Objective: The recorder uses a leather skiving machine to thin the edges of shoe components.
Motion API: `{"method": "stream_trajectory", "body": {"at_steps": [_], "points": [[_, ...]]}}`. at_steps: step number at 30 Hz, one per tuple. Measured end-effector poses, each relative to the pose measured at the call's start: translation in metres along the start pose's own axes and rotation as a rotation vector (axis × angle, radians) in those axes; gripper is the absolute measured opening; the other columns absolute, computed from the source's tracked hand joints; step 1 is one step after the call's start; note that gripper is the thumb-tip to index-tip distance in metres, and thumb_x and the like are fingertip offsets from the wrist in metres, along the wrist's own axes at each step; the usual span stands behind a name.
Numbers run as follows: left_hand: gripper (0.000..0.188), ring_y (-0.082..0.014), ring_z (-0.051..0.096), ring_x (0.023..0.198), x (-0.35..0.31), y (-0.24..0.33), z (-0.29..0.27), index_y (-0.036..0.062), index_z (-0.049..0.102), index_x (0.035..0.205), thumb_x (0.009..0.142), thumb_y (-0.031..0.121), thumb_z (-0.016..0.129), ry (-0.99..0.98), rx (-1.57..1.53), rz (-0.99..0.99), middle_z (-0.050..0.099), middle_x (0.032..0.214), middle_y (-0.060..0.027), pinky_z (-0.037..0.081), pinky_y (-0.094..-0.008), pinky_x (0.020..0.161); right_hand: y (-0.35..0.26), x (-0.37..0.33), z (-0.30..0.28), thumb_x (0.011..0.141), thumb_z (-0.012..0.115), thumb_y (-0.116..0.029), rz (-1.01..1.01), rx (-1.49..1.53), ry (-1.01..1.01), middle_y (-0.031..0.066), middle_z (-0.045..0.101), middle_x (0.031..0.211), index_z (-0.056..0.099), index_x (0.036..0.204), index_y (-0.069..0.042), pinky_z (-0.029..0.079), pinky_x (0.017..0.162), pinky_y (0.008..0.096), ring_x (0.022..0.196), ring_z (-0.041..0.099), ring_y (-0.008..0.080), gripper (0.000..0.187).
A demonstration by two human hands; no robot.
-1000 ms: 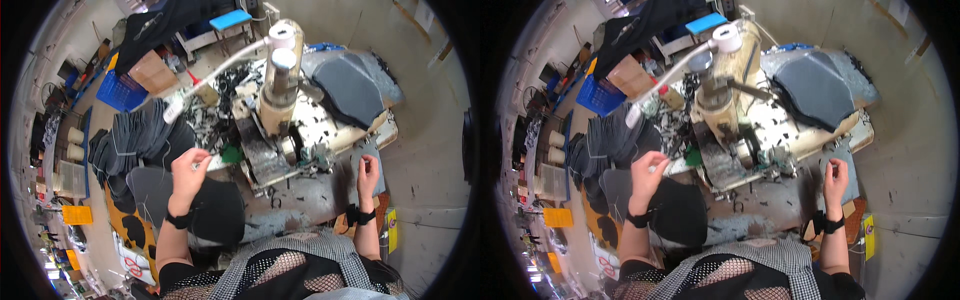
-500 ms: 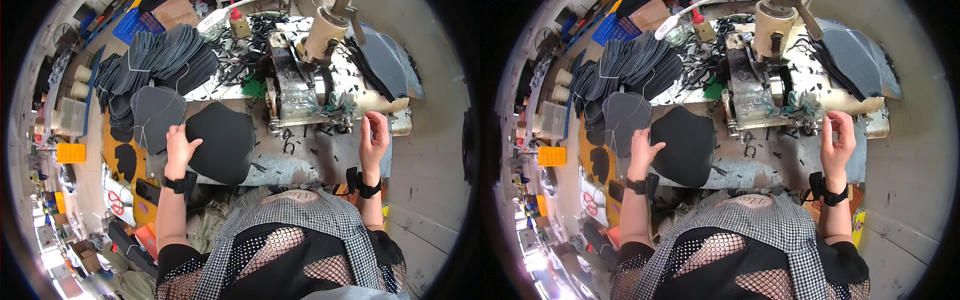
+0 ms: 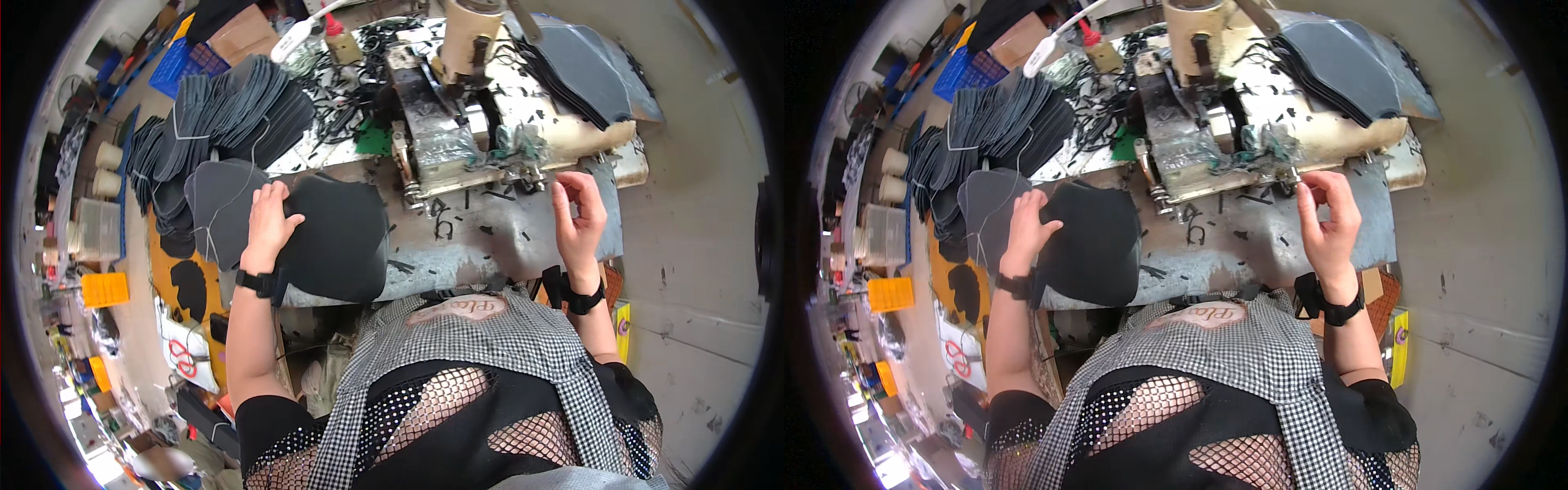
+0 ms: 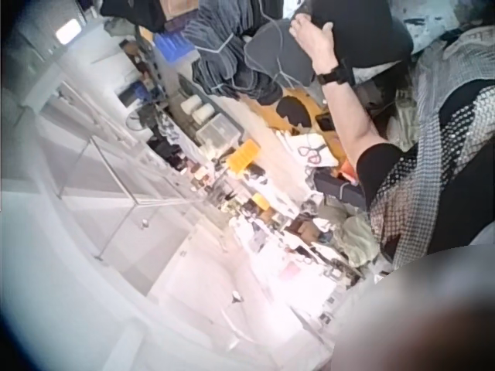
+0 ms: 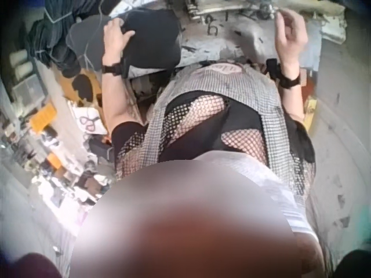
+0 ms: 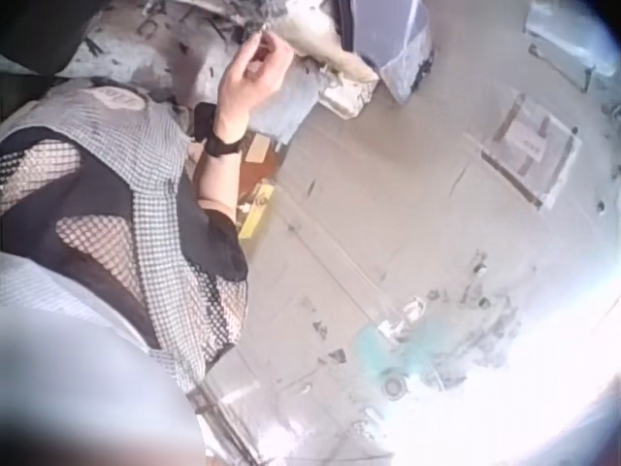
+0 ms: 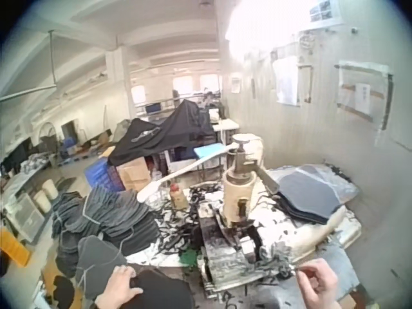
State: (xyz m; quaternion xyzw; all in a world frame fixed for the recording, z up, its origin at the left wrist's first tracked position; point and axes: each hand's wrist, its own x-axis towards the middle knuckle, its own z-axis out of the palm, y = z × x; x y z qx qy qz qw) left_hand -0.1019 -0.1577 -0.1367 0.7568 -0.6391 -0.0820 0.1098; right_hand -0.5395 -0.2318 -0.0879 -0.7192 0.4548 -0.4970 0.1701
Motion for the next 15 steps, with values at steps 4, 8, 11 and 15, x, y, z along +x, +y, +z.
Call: {"method": "stream_trajectory", "body": {"at_steps": [4,8,11,15], "points": [[0.035,-0.0399,0.055,0.090,-0.001,0.002,0.003,0.0026,0.048,0.091,0.068,0.005,0.073,-0.038,-0.109,0.025,0.059,0.089,-0.0172,0.045,-0.0446,0.077,-0.001,0.001,0.008,0.082,0.066,-0.003,0.076,0.035,-0.178,0.0048,0.060,0.078,0.062,0.092,-0.001,0.044,0.054,0.0224,0.061,0.055,0.0085,0.012],[0.029,-0.0429,0.055,0.078,-0.005,0.019,-0.034,0.0027,0.046,0.092,0.073,0.004,0.068,-0.117,-0.142,0.066,0.057,0.074,-0.0198,0.045,-0.0432,0.070,-0.013,0.009,0.025,0.080,0.067,-0.002,-0.033,0.051,-0.265,0.0054,0.058,0.075,0.061,0.091,-0.002,0.045,0.053,0.0226,0.061,0.056,0.0110,0.012],[0.023,-0.0386,0.054,0.072,-0.009,0.051,-0.088,0.0024,0.047,0.090,0.076,0.003,0.065,-0.284,-0.297,0.146,0.054,0.072,-0.0172,0.044,-0.0368,0.067,-0.020,0.015,0.027,0.080,0.067,-0.001,-0.056,0.048,-0.260,0.0051,0.058,0.075,0.061,0.090,-0.002,0.045,0.053,0.0225,0.061,0.057,0.0111,0.012],[0.025,-0.0210,0.056,0.082,-0.016,0.083,-0.120,0.0004,0.053,0.102,0.079,0.004,0.062,-0.366,-0.708,0.259,0.057,0.086,-0.0094,0.043,-0.0283,0.076,-0.017,0.013,0.033,0.077,0.069,-0.002,-0.086,0.038,-0.257,0.0061,0.057,0.083,0.060,0.102,-0.003,0.046,0.054,0.0232,0.061,0.055,0.0108,0.027]]}}
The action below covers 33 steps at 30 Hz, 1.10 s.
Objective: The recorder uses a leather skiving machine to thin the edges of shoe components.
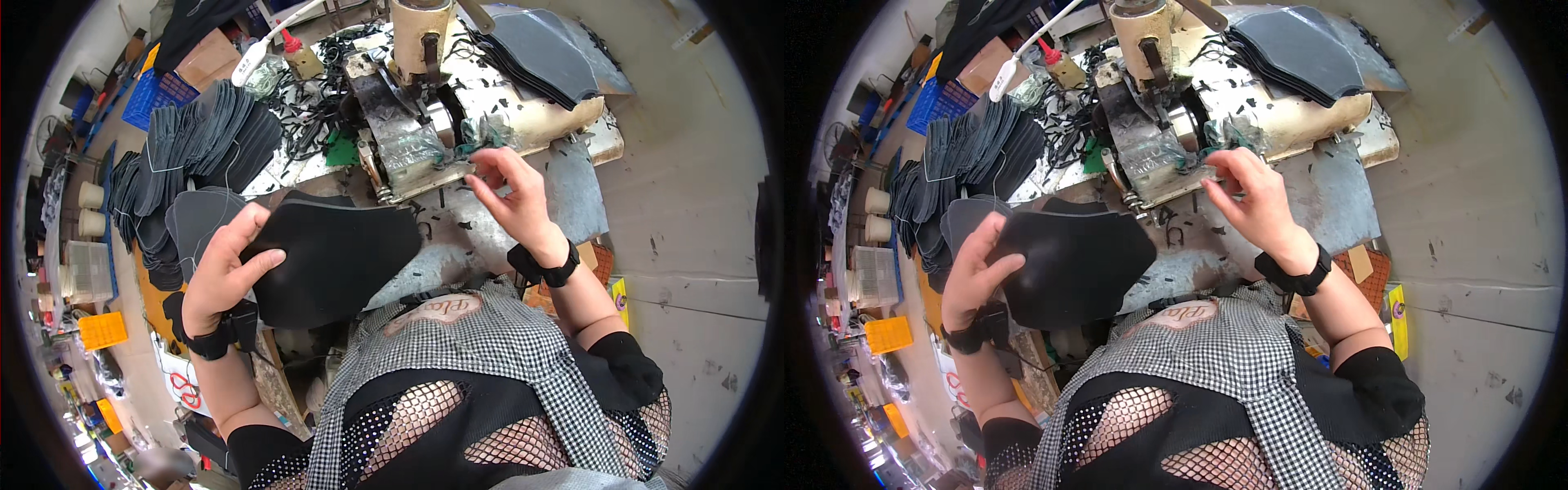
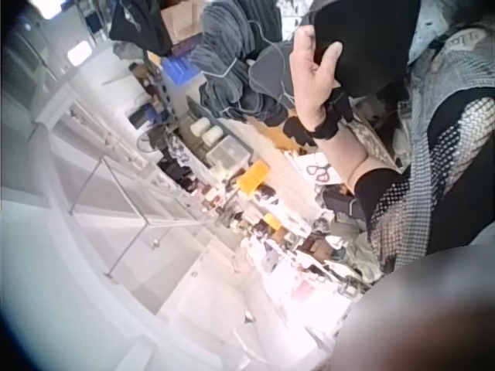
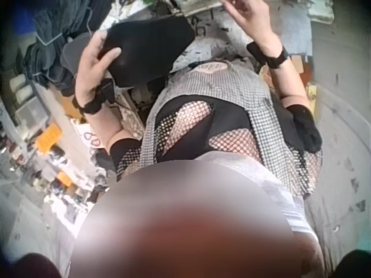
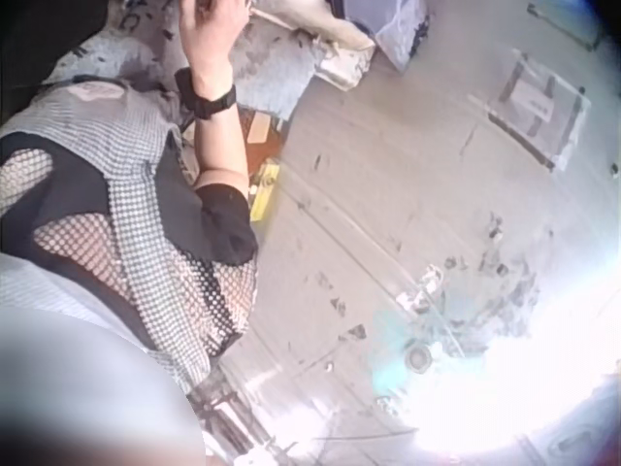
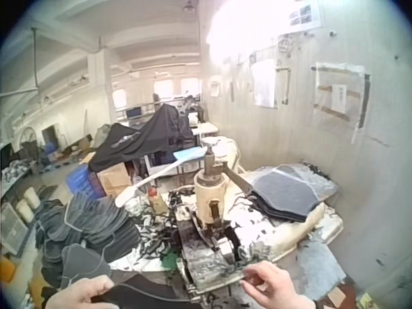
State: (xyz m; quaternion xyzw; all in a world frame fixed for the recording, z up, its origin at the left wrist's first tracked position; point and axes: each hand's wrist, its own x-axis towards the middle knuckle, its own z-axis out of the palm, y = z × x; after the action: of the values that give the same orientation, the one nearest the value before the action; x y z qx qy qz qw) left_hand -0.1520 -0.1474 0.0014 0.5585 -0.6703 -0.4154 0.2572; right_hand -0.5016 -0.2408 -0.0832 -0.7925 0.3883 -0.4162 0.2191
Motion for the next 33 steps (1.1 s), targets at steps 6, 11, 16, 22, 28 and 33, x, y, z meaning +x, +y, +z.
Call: {"method": "stream_trajectory", "body": {"at_steps": [6,11,16,22,28,33], "points": [[0.036,-0.0122,0.052,0.107,0.038,-0.018,0.037,-0.0020,0.049,0.125,0.090,0.004,0.054,0.007,-0.614,0.075,0.056,0.117,-0.0056,0.039,-0.0262,0.095,-0.008,0.003,0.010,0.069,0.079,-0.009,-0.412,0.083,0.188,0.0188,0.045,0.129,0.051,0.129,-0.007,0.052,0.069,0.0307,0.082,0.058,0.0219,0.066],[0.035,-0.0111,0.051,0.108,0.059,-0.031,0.056,-0.0014,0.049,0.126,0.092,0.006,0.053,0.056,-0.613,0.073,0.056,0.118,-0.0053,0.039,-0.0257,0.095,-0.023,-0.001,-0.007,0.072,0.075,-0.009,-0.548,-0.041,0.089,0.0204,0.055,0.120,0.068,0.107,-0.006,0.055,0.073,0.0344,0.095,0.063,0.0268,0.036],[0.023,-0.0069,0.053,0.091,0.076,-0.046,0.062,-0.0024,0.056,0.110,0.093,0.012,0.054,0.046,-0.394,0.028,0.061,0.100,-0.0026,0.044,-0.0237,0.081,-0.008,-0.007,-0.008,0.068,0.067,-0.001,-0.494,-0.122,-0.063,0.0194,0.062,0.109,0.066,0.105,-0.001,0.054,0.074,0.0354,0.090,0.064,0.0310,0.036],[0.019,-0.0050,0.050,0.083,0.074,-0.058,0.057,0.0002,0.057,0.108,0.093,0.012,0.053,0.080,-0.268,0.026,0.060,0.091,-0.0005,0.044,-0.0227,0.075,0.008,-0.018,0.012,0.069,0.068,-0.002,-0.387,-0.113,-0.070,0.0165,0.062,0.110,0.063,0.110,-0.001,0.053,0.077,0.0352,0.092,0.064,0.0305,0.041],[0.017,-0.0039,0.053,0.081,0.041,-0.089,0.009,-0.0032,0.058,0.104,0.091,0.008,0.055,0.063,-0.430,-0.097,0.061,0.090,0.0008,0.045,-0.0209,0.073,0.014,-0.029,0.054,0.079,0.074,-0.018,0.326,0.255,-0.317,0.0117,0.063,0.087,0.061,0.100,0.002,0.050,0.062,0.0285,0.069,0.061,0.0154,0.032],[0.023,-0.0182,0.060,0.083,0.005,-0.146,0.003,-0.0015,0.059,0.105,0.085,0.007,0.063,0.165,0.136,-0.162,0.064,0.090,-0.0069,0.047,-0.0284,0.078,0.012,-0.019,0.080,0.080,0.072,-0.023,0.571,0.368,-0.437,0.0082,0.064,0.070,0.064,0.096,0.002,0.048,0.058,0.0255,0.065,0.059,0.0110,0.030]]}}
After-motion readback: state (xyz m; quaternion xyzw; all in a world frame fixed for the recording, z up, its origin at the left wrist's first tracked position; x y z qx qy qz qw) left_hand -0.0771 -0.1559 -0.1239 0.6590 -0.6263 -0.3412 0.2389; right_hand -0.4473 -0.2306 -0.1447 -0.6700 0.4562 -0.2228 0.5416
